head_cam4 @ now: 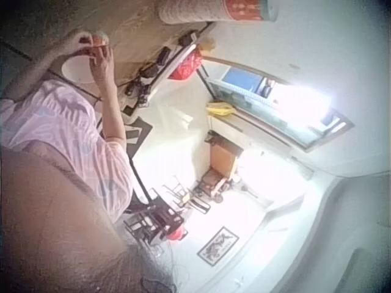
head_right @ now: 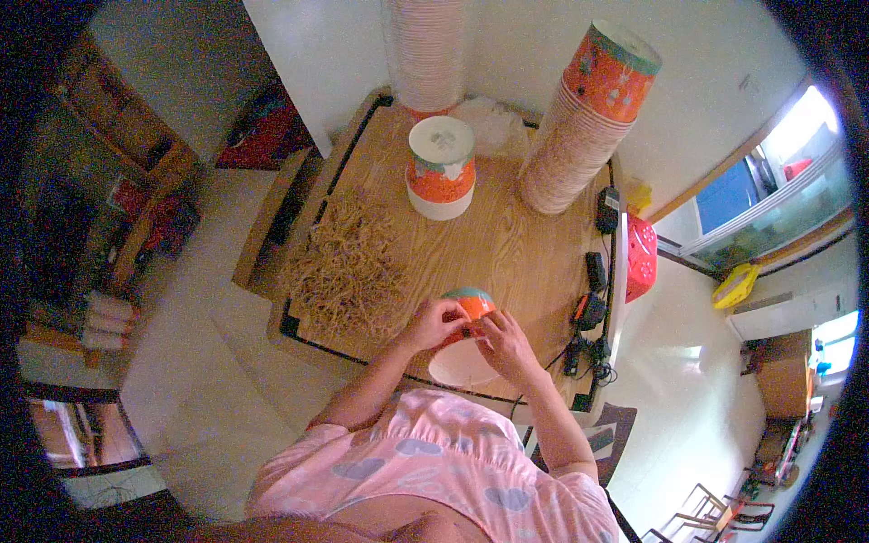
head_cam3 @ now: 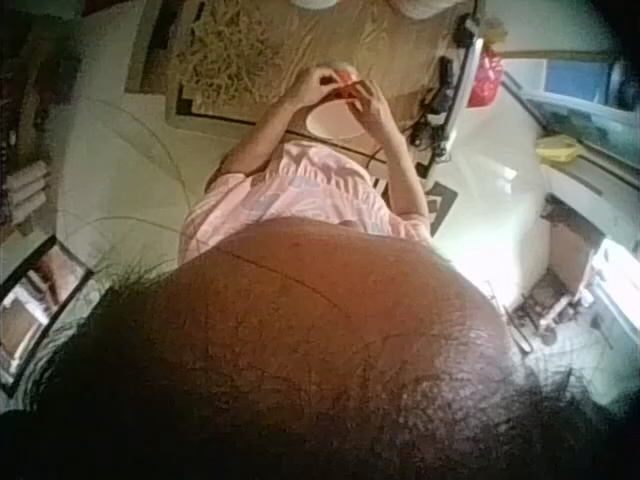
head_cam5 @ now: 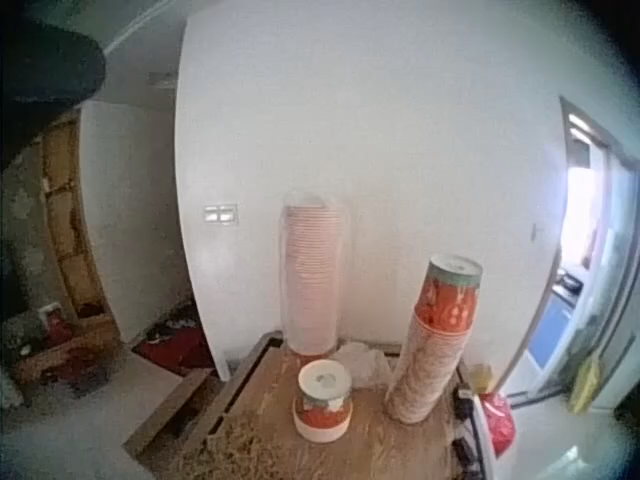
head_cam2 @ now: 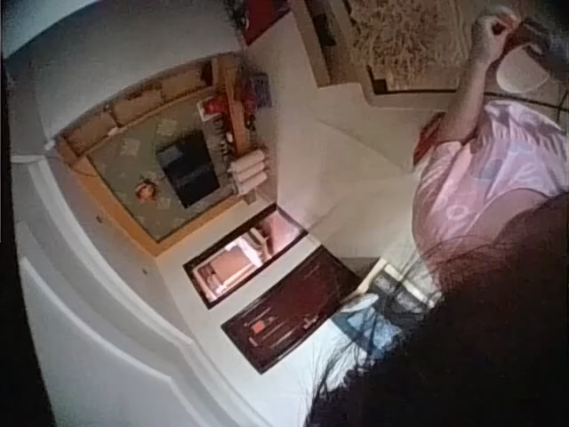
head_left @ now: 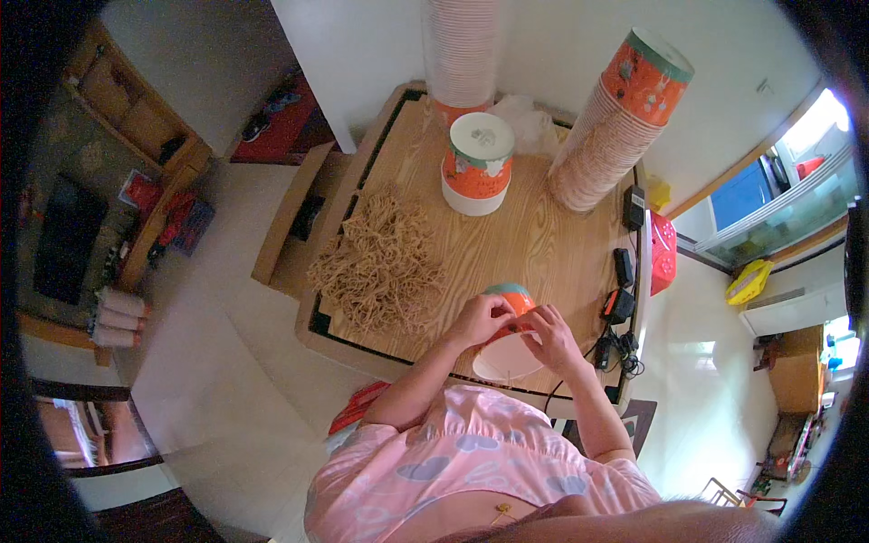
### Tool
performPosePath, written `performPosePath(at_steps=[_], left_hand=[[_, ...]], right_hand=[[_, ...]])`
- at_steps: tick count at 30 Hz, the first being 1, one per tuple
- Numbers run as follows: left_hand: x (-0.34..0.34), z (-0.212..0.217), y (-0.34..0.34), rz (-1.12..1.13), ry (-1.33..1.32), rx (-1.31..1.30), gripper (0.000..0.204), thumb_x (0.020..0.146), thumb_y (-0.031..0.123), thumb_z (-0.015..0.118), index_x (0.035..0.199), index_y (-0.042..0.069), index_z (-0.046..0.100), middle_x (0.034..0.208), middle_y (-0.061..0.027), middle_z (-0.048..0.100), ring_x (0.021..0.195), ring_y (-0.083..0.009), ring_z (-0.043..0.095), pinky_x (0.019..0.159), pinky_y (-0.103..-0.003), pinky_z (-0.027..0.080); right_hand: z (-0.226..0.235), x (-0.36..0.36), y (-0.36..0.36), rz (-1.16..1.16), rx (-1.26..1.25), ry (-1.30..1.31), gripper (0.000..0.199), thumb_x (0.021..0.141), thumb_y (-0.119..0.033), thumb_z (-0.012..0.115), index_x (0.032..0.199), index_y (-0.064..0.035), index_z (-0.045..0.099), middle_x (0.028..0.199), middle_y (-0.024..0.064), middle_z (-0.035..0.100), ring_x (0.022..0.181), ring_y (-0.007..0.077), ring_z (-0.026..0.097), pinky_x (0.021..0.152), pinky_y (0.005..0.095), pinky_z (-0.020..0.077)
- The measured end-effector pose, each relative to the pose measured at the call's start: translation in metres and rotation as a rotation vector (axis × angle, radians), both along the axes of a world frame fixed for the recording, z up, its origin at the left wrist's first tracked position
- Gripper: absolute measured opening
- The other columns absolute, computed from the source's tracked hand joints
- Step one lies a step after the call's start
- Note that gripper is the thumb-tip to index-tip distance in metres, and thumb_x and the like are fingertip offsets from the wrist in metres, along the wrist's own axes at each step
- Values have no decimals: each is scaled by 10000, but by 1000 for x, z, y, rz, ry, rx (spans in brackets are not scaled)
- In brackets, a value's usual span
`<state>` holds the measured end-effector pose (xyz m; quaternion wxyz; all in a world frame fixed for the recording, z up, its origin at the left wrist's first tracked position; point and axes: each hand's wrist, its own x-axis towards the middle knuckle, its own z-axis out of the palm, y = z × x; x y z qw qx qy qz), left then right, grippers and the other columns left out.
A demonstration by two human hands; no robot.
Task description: Packaging shredded material and a small object into a paper cup.
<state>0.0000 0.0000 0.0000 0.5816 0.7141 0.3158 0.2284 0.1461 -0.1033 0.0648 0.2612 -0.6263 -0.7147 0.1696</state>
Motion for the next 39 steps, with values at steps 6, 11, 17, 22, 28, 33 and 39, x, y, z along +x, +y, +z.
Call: performPosePath(at_steps=[6,11,17,22,28,33,39], left_hand=[[6,1,-2,-7,-26,-12,91,736,94,630,778,13,623,741,-97,634,678,-166,613,638,-285,483],[4,10,-1,-28,12,-2,88,720,77,650,757,8,608,735,-85,630,681,-156,596,650,-287,473],[6,15,-2,2,16,163,87,717,80,635,755,8,603,712,-105,610,659,-191,592,623,-306,467],[9,11,-6,153,-28,258,86,728,83,623,726,8,581,679,-95,582,630,-185,574,597,-307,460],[1,21,-13,40,-21,-35,91,789,83,565,790,-5,541,700,-96,593,629,-177,597,587,-298,477],[-2,6,-16,52,-145,-157,68,826,50,514,811,-15,502,680,-83,589,641,-142,605,586,-274,489],[-2,9,-18,39,-79,-261,48,859,52,479,858,4,480,729,-54,565,695,-128,596,649,-252,506]], right_hand=[[-3,3,2,10,81,26,203,640,-1,602,832,-35,545,848,103,533,813,297,498,709,373,434],[-7,0,1,-33,56,59,257,642,-9,608,882,-48,524,883,117,511,845,326,482,749,396,434],[-9,0,0,-54,19,49,254,656,2,582,899,-39,519,911,126,504,861,334,477,758,401,431],[-5,-5,0,-72,20,89,232,666,7,574,890,-32,528,899,128,516,857,332,481,748,399,431],[5,-16,-13,-142,18,184,158,678,14,594,820,-25,536,804,114,526,772,303,508,668,372,434],[-4,-24,-20,-283,71,190,131,672,46,601,754,-17,521,740,102,525,716,280,522,611,349,437],[-8,-28,-23,-264,142,216,152,652,58,606,741,-21,512,736,99,529,707,280,519,608,350,434]])
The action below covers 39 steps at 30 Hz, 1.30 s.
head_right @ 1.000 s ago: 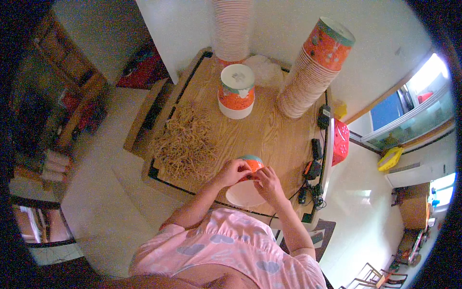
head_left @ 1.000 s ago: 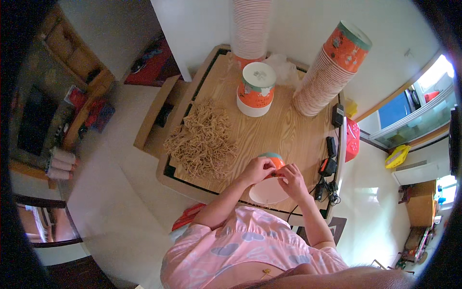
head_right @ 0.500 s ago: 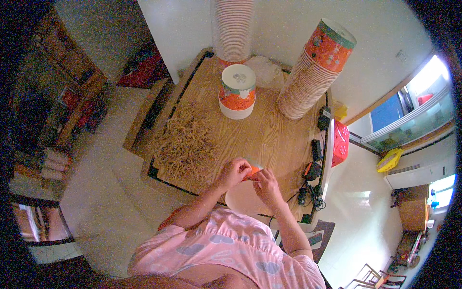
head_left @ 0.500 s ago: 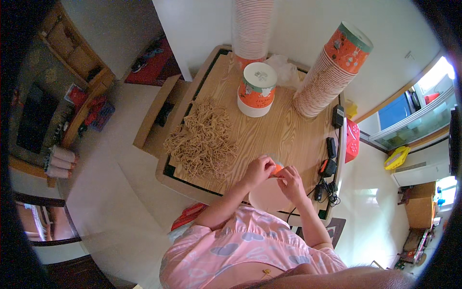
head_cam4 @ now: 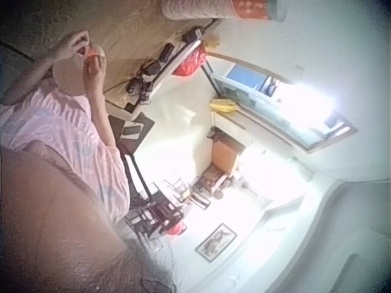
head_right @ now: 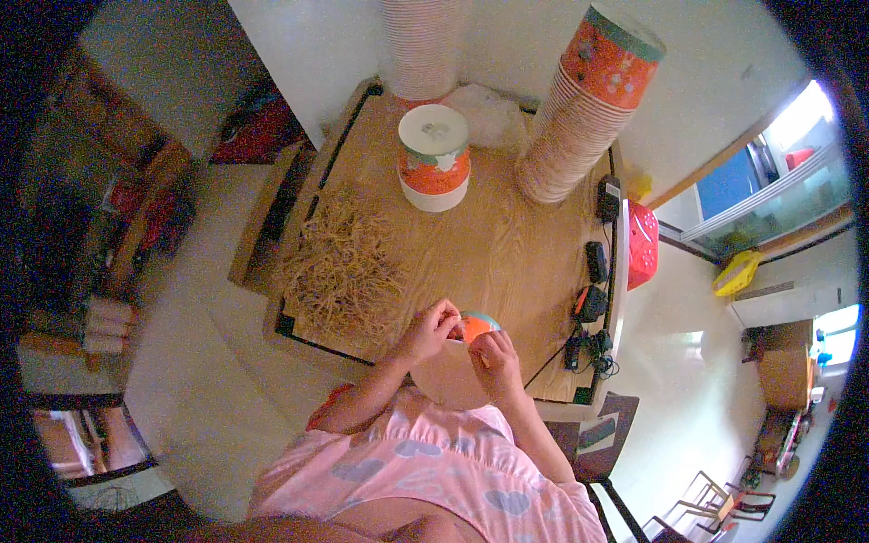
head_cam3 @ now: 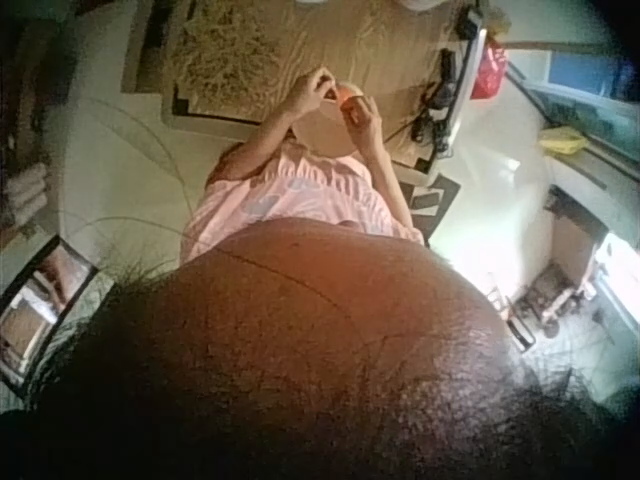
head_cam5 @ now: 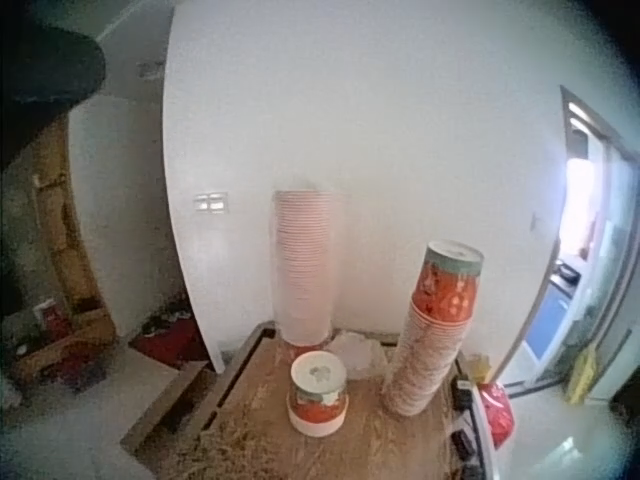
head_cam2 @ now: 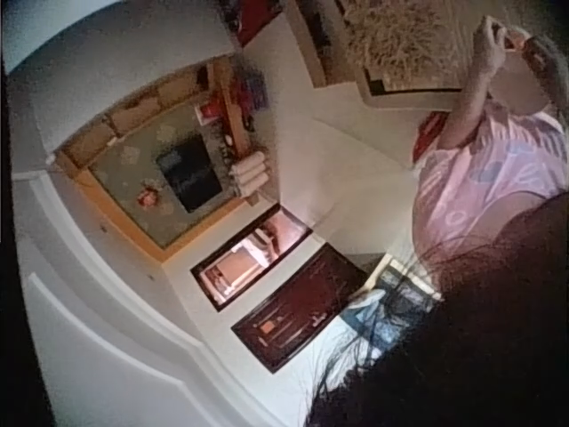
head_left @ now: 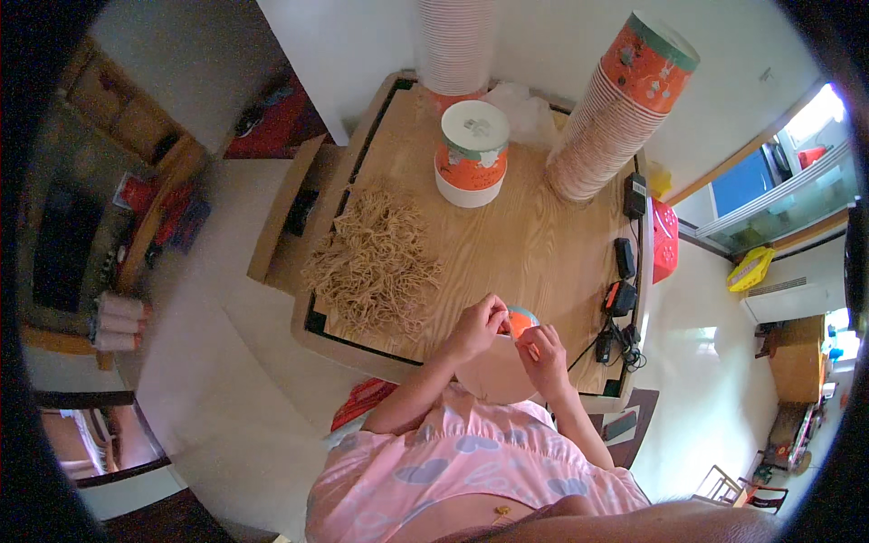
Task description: Packaging shredded material and a small object into a paper cup.
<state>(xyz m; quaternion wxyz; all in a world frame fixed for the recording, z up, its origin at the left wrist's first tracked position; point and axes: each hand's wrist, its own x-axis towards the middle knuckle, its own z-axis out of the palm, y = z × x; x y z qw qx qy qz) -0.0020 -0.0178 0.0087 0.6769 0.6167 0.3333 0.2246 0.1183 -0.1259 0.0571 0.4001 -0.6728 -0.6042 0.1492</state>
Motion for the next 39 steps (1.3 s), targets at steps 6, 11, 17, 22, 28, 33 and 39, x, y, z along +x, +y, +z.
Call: performPosePath(at_steps=[6,11,17,22,28,33,39], left_hand=[[1,3,1,-23,67,142,51,846,59,506,855,9,500,722,-44,563,663,-97,574,612,-244,486],[0,0,4,-69,33,57,95,814,68,558,897,23,550,715,-14,559,646,-79,544,610,-229,466],[-7,1,16,-242,-38,1,100,758,67,633,841,17,607,737,-11,585,694,-75,543,629,-237,461],[-5,13,15,-248,125,140,94,742,86,648,785,9,616,760,-53,600,710,-117,568,636,-251,462],[4,11,12,-184,106,263,99,743,67,612,804,-12,615,762,-106,616,696,-156,600,631,-263,469],[0,9,21,-256,80,191,95,729,83,638,801,22,642,797,-75,619,732,-159,592,660,-272,467],[4,15,24,-233,150,369,93,725,83,629,787,15,641,728,-107,607,652,-184,600,599,-284,472]], right_hand=[[-2,3,-3,15,12,26,166,643,63,614,750,-29,527,748,98,535,708,278,518,612,344,438],[0,2,-4,-26,-97,45,182,670,2,629,828,-54,557,830,106,545,793,310,518,665,386,442],[-3,3,-4,-17,-54,72,185,674,0,629,838,-58,564,854,103,547,824,313,523,690,384,447],[-1,6,-1,-19,-18,74,148,679,9,631,805,-36,566,773,96,521,737,271,522,629,352,440],[1,8,-1,-32,-58,97,174,683,2,619,842,-45,564,774,101,513,736,278,519,622,356,436],[6,12,-2,-27,-75,39,174,694,-10,607,859,-43,567,788,102,517,753,283,516,631,357,437],[11,15,1,46,-50,49,204,679,7,594,876,-41,570,797,116,524,762,291,513,657,364,434]])
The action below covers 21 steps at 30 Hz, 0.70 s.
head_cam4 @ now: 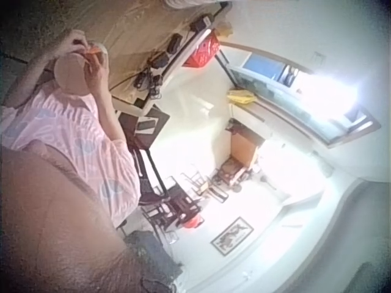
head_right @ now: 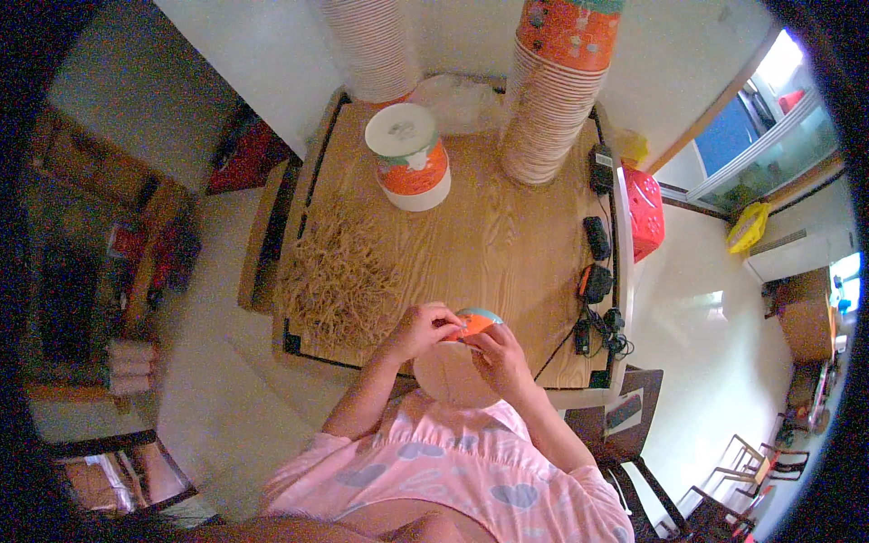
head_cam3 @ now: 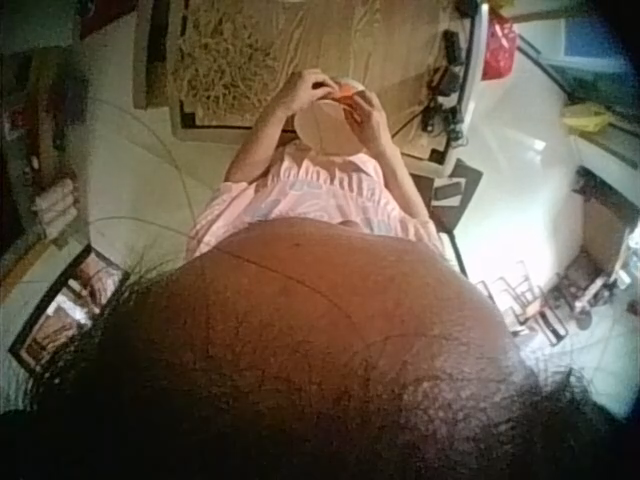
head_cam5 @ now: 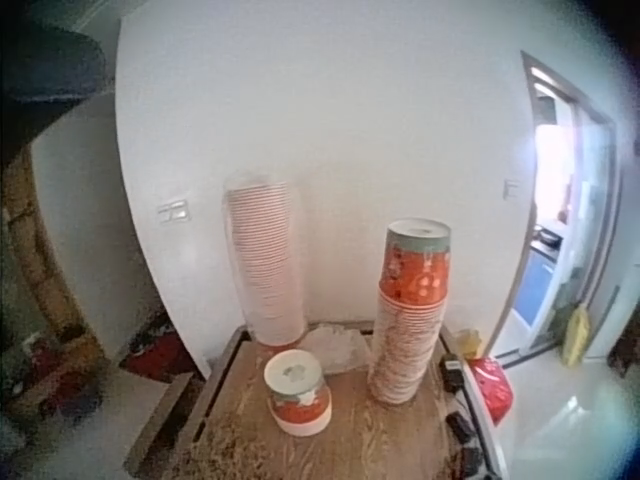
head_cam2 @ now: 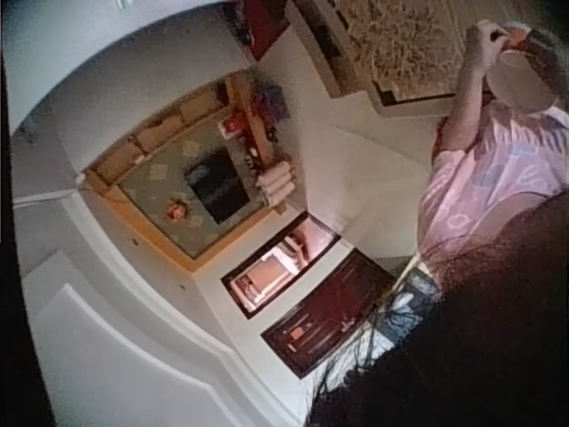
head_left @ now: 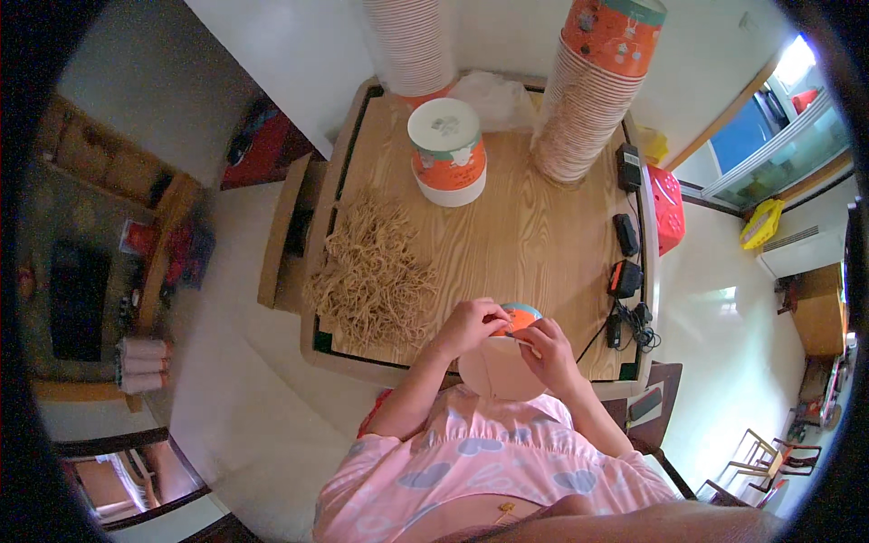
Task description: Packaging shredded material and a small object into a paper cup.
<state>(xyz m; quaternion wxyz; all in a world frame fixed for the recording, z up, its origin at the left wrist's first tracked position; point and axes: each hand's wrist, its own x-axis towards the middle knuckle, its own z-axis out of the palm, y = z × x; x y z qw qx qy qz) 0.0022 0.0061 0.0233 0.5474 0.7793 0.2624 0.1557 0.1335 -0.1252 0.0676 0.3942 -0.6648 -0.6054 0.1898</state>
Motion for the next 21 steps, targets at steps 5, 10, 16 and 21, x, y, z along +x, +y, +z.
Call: performPosePath(at_steps=[5,10,16,21], left_hand=[[7,7,-5,146,61,45,75,706,97,635,750,37,642,712,-92,600,613,-198,587,558,-298,464],[13,4,-11,225,44,184,71,710,100,629,746,39,634,691,-84,596,598,-193,582,549,-290,460],[-7,-7,14,334,-133,-285,42,760,63,600,790,34,596,721,-54,600,643,-133,583,592,-243,462],[-12,36,10,212,-326,-796,165,775,11,576,917,22,494,775,-34,548,661,-138,575,622,-252,483]], right_hand=[[2,7,5,31,-2,52,197,670,24,589,856,-36,566,805,118,530,746,297,517,654,362,435],[-6,12,7,18,-2,52,190,675,28,581,854,-30,555,779,119,534,721,289,529,623,343,446],[-25,25,-1,-215,-110,114,273,687,15,571,947,-32,505,727,106,524,661,230,537,614,321,448],[-26,29,-8,-258,-135,-105,431,694,-39,610,1091,-62,444,722,113,533,666,265,547,625,320,462]])
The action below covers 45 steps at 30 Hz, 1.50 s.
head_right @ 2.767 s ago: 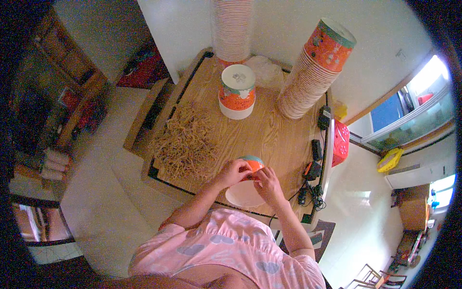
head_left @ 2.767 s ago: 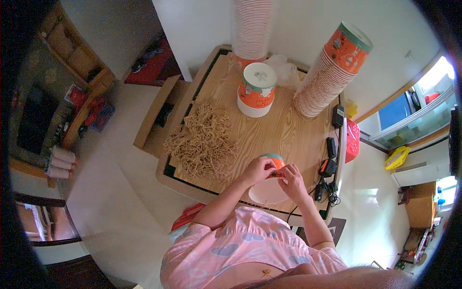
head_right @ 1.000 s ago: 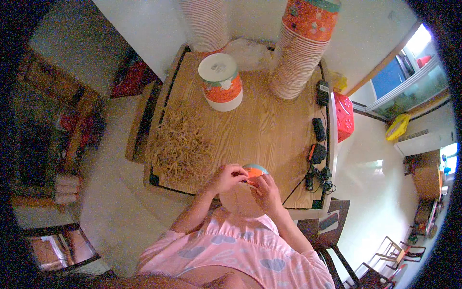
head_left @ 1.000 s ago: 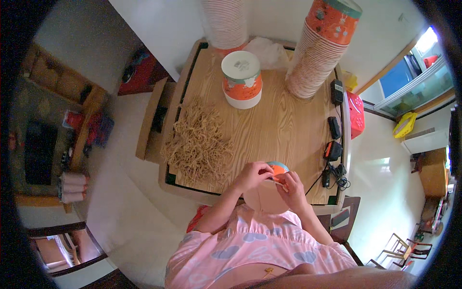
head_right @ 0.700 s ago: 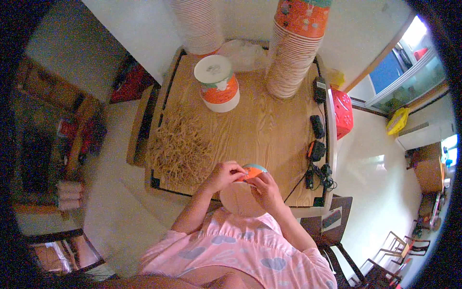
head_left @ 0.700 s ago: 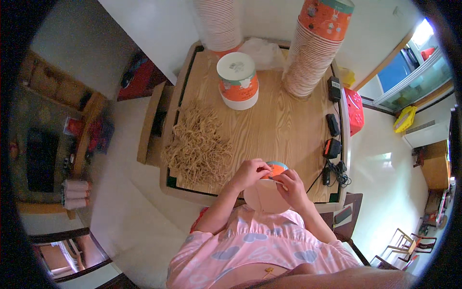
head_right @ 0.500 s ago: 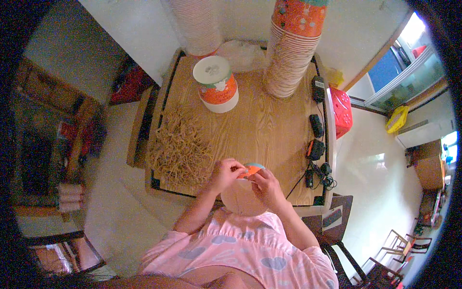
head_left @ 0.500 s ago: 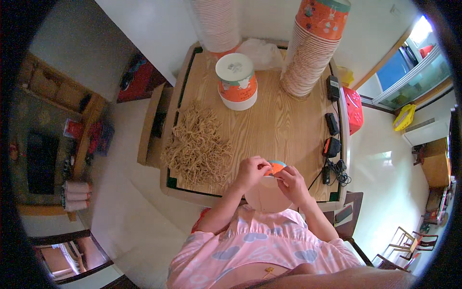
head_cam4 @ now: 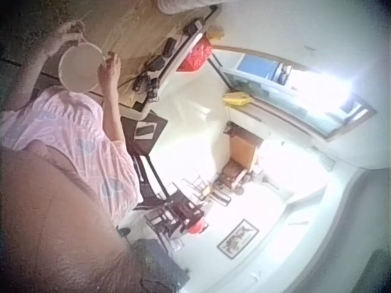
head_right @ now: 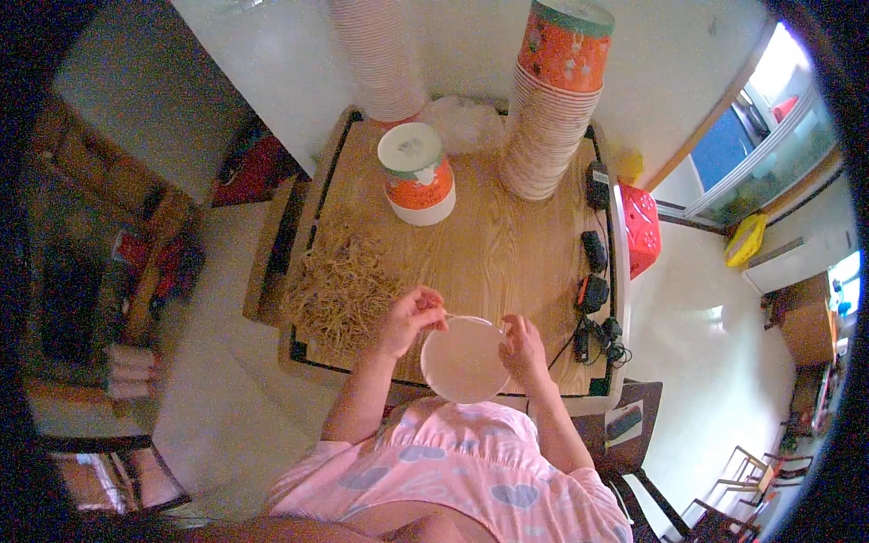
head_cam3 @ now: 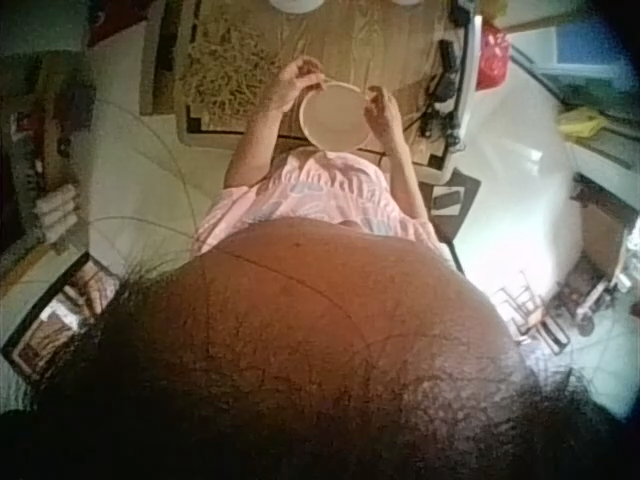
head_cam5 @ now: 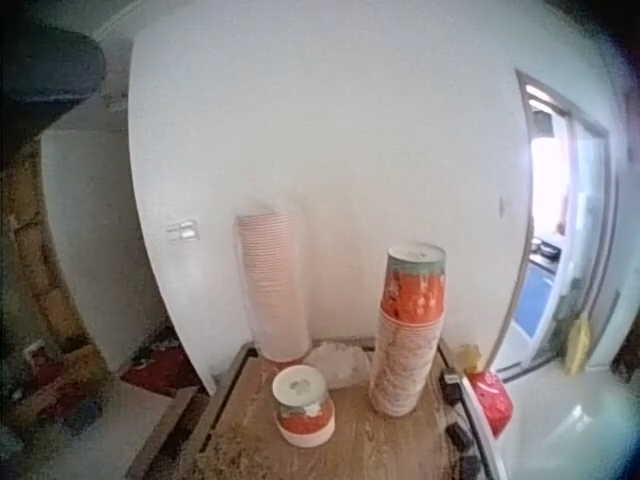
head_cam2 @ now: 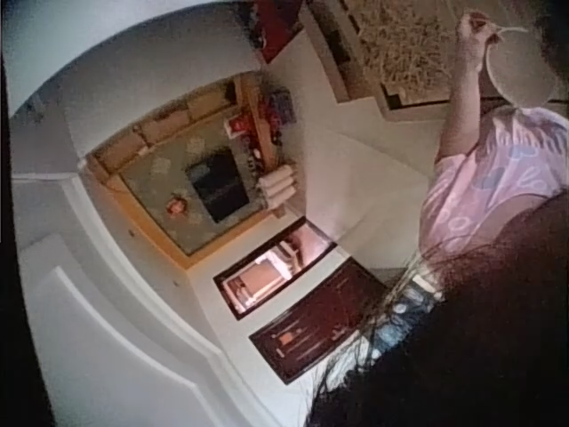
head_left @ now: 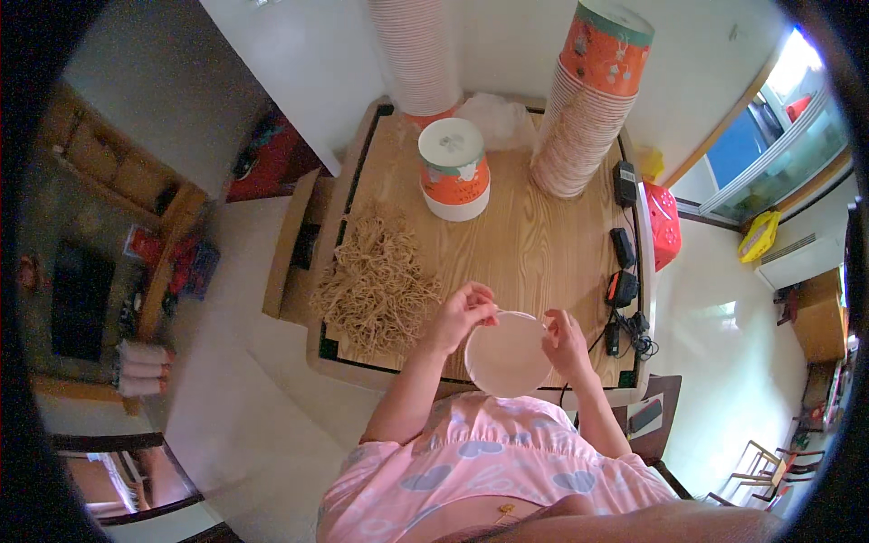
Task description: Packaging shredded material and a small object into a paper cup.
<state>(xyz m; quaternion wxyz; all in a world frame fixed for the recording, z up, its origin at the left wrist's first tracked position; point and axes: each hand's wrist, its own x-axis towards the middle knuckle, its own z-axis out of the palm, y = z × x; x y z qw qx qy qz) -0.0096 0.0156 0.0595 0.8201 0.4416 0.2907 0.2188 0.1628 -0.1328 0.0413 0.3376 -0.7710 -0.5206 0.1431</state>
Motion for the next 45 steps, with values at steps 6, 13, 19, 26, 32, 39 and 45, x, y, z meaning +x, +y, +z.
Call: performPosePath(at_steps=[6,13,19,26,32,39,45], left_hand=[[18,19,-28,-47,29,404,202,769,-14,565,956,44,514,799,-15,553,738,-88,536,694,-223,444],[-15,10,-16,398,175,778,212,753,44,604,955,55,543,881,-32,577,800,-128,532,709,-252,421],[-43,-29,-19,482,304,656,300,744,102,650,998,34,505,901,-67,547,816,-144,514,715,-264,425],[-25,-99,-24,394,386,617,685,657,364,737,1144,17,404,977,-156,521,880,-254,520,750,-351,442],[-19,-103,-20,133,630,845,455,686,324,671,993,9,553,894,-210,574,850,-340,558,733,-415,448],[-19,-41,-24,-13,962,1009,236,749,188,565,931,44,608,807,-178,608,701,-325,591,614,-425,476],[-13,-29,-25,70,452,1197,281,737,85,547,1013,83,602,895,-132,610,792,-293,594,669,-385,481]], right_hand=[[57,-29,32,231,186,30,298,724,-102,626,994,-21,527,709,123,575,645,286,569,605,332,460],[95,-28,43,393,-131,301,134,802,-115,556,853,8,576,663,89,568,594,114,526,549,264,423],[101,-33,43,330,-170,360,109,821,-96,536,833,7,573,685,35,572,633,61,504,575,221,417],[94,-41,41,291,-32,445,137,858,-114,508,883,-14,597,683,3,547,614,75,457,569,213,390],[96,-55,28,368,102,580,159,871,-117,489,942,-11,583,615,-54,471,550,18,374,491,159,294],[87,-8,22,3,127,1265,153,867,-128,497,876,-15,600,583,-66,417,479,34,336,434,175,265],[53,24,36,160,-70,586,107,811,-56,541,899,-36,599,653,-50,500,526,20,417,474,180,344]])
